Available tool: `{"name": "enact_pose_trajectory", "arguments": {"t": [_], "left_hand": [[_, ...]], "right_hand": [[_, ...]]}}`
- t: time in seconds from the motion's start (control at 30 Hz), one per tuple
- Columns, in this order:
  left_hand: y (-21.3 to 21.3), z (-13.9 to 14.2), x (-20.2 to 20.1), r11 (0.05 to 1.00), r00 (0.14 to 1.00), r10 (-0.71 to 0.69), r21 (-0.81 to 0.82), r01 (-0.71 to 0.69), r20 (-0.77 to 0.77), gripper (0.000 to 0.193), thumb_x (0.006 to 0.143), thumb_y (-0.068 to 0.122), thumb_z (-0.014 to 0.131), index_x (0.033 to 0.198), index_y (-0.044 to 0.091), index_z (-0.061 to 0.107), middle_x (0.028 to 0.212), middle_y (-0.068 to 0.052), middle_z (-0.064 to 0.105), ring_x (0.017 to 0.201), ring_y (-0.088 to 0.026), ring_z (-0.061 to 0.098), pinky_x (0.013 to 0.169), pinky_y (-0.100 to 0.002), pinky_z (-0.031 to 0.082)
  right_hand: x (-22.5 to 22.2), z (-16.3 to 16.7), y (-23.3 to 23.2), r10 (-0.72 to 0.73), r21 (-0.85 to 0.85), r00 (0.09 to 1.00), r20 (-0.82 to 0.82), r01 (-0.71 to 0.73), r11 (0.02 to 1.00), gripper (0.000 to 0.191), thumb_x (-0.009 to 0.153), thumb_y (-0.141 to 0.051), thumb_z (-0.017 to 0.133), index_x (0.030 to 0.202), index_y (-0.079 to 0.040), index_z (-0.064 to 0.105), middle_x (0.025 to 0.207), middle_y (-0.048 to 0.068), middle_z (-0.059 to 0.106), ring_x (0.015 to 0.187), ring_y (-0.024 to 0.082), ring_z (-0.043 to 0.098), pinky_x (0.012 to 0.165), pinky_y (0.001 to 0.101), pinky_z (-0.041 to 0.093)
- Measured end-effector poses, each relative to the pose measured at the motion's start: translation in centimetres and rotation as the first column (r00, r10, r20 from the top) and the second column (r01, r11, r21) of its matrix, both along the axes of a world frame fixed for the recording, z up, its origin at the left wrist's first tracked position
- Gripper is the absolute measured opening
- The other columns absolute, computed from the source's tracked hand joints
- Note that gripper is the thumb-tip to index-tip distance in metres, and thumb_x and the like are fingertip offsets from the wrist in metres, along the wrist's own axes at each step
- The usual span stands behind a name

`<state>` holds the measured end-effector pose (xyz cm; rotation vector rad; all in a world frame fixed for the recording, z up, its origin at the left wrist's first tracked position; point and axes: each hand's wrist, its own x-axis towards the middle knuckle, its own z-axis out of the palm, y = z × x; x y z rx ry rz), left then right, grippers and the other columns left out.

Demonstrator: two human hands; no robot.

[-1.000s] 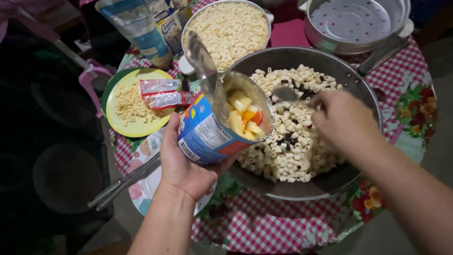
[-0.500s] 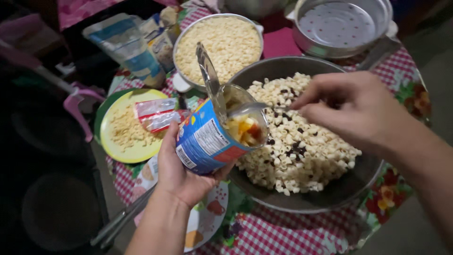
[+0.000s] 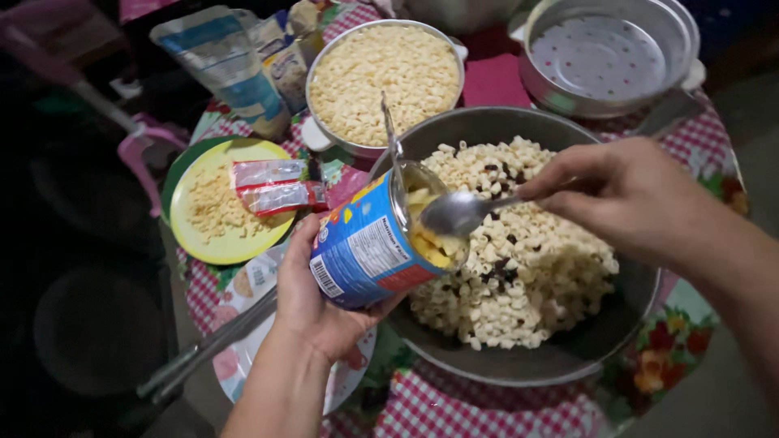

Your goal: The person prepares a snack mix in a large pan of puffed corn cereal. They scatter dark raisin-like pieces over the cereal by hand, spoon canned fruit cocktail pieces from a can onto the mix, spread them, then cut open a creamer carton with scissors and squeeze the white creamer over the mixture.

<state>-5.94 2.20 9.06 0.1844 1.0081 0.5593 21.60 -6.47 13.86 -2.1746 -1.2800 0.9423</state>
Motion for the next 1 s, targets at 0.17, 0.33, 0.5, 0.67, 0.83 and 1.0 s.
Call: {"name": "enact_pose_trajectory", "arguments": {"t": [0.17, 0.33, 0.5, 0.67, 0.83, 1.0], "left_hand": [[-1.2, 0.3, 1.6, 0.998, 0.998, 0.057, 0.009, -0.057, -0.026, 0.068, 0.089, 0.068, 0.04, 0.134, 0.021, 0.061, 0.129, -0.013, 0.069, 0.118, -0.037, 0.066, 0.097, -0.064, 0.05], [-2.0, 0.7, 2.5, 0.996, 0.995, 0.089, 0.032, -0.088, -0.042, 0.07, 0.087, 0.068, 0.04, 0.133, 0.02, 0.062, 0.129, -0.013, 0.069, 0.119, -0.037, 0.065, 0.098, -0.063, 0.049], [-2.4, 0.8, 2.5, 0.994, 0.993, 0.104, 0.043, -0.101, -0.057, 0.069, 0.087, 0.067, 0.04, 0.133, 0.02, 0.062, 0.129, -0.013, 0.069, 0.119, -0.036, 0.066, 0.098, -0.063, 0.05], [-2.5, 0.9, 2.8, 0.995, 0.994, 0.099, 0.023, -0.098, -0.044, 0.067, 0.089, 0.069, 0.041, 0.132, 0.022, 0.062, 0.128, -0.012, 0.07, 0.118, -0.036, 0.066, 0.097, -0.062, 0.05], [-2.2, 1.2, 3.3, 0.997, 0.993, 0.08, 0.016, -0.079, -0.092, 0.066, 0.09, 0.069, 0.041, 0.131, 0.023, 0.062, 0.128, -0.012, 0.07, 0.118, -0.037, 0.066, 0.095, -0.061, 0.051], [-1.7, 1.3, 2.5, 0.997, 0.995, 0.071, -0.002, -0.071, -0.069, 0.065, 0.09, 0.07, 0.04, 0.13, 0.024, 0.062, 0.128, -0.013, 0.069, 0.117, -0.039, 0.066, 0.093, -0.061, 0.051]], "right_hand": [[-0.3, 0.1, 0.8, 0.237, 0.174, 0.971, -0.025, -0.229, 0.958, 0.019, 0.09, -0.006, 0.073, 0.106, -0.01, 0.081, 0.087, 0.01, 0.075, 0.074, 0.019, 0.066, 0.064, 0.037, 0.052], [-1.0, -0.7, 1.5, 0.281, 0.289, 0.96, 0.013, -0.273, 0.918, 0.021, 0.077, -0.005, 0.074, 0.096, -0.01, 0.083, 0.085, 0.003, 0.077, 0.078, 0.013, 0.072, 0.069, 0.0304, 0.058], [1.9, 0.8, 1.2, 0.153, 0.088, 0.987, 0.056, -0.158, 0.984, 0.016, 0.087, -0.012, 0.075, 0.1, -0.014, 0.083, 0.086, 0.003, 0.077, 0.079, 0.017, 0.072, 0.07, 0.0332, 0.059], [2.6, 2.1, 0.8, 0.181, 0.116, 0.983, -0.015, -0.178, 0.977, 0.016, 0.087, -0.01, 0.075, 0.101, -0.011, 0.084, 0.086, 0.01, 0.075, 0.077, 0.019, 0.073, 0.066, 0.036, 0.057], [-0.3, 1.3, 0.8, 0.318, 0.212, 0.941, -0.116, -0.289, 0.933, 0.023, 0.078, -0.007, 0.073, 0.097, -0.015, 0.084, 0.087, 0.006, 0.075, 0.079, 0.012, 0.075, 0.07, 0.0298, 0.061], [1.1, 1.7, 1.5, 0.131, 0.014, 0.985, 0.108, -0.133, 0.991, 0.014, 0.088, -0.012, 0.076, 0.099, -0.015, 0.083, 0.087, 0.005, 0.08, 0.077, 0.014, 0.072, 0.069, 0.0318, 0.06]]}}
